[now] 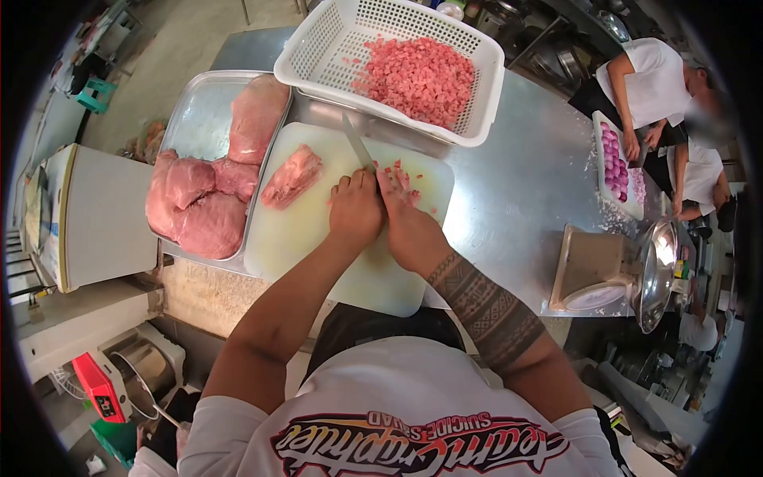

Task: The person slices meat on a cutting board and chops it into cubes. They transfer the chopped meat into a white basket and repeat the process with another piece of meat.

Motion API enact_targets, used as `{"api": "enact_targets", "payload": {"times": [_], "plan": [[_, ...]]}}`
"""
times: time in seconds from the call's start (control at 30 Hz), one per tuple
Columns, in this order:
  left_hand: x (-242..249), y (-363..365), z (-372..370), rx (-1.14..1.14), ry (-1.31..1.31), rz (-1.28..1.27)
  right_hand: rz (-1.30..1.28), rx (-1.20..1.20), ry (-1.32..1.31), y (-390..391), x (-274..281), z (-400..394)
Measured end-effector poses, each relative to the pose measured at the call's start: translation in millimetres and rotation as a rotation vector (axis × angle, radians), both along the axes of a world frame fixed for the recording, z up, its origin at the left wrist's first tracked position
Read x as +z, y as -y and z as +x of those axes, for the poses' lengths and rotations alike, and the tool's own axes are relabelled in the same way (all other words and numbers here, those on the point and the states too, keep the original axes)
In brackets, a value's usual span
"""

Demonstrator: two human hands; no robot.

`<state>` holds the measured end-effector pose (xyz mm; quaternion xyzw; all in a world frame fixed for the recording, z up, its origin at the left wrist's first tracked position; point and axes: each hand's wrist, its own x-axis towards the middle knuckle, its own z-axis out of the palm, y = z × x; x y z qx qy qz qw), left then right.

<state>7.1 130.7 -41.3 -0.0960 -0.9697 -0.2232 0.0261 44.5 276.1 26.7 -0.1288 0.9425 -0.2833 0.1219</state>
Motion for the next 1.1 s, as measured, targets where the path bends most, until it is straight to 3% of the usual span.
{"api": "enact_targets", "payload": {"times": [0.03,0.13,0.23,0.27,0.63,0.87,1.0,1.1], "plan": [[0.6,-0.8,-0.7,-0.004,-0.005,-0.011,-0.006,-0.006,-0.064,0.8,-3.5,-4.2],[13.1,2.7,-1.9,-0.030,0.101,0.005,0.023,-0.018,0.071,-13.1,12.6,5.2],[6.6,12.7,5.5,0.008,-0.128,0.000,0.119,-0.037,0.207,-26.9,26.4,29.9],[6.1,13.6,9.0,-0.017,-0.083,0.011,0.158,-0.043,0.230,-29.8,27.9,39.6],[0.5,12.5,10.6,-0.056,-0.007,-0.114,0.165,0.073,0.216,-36.8,87.2,69.4],[-3.4,14.7,8.5,-0.065,0.017,-0.103,0.039,0.010,0.088,2.6,9.5,16.6],[-6.5,14.0,12.3,-0.050,-0.034,-0.049,0.105,0.001,0.117,-7.8,14.0,13.8],[1.4,15.7,14.4,-0.054,-0.038,-0.019,0.162,0.040,0.147,-18.7,47.5,30.3]]}}
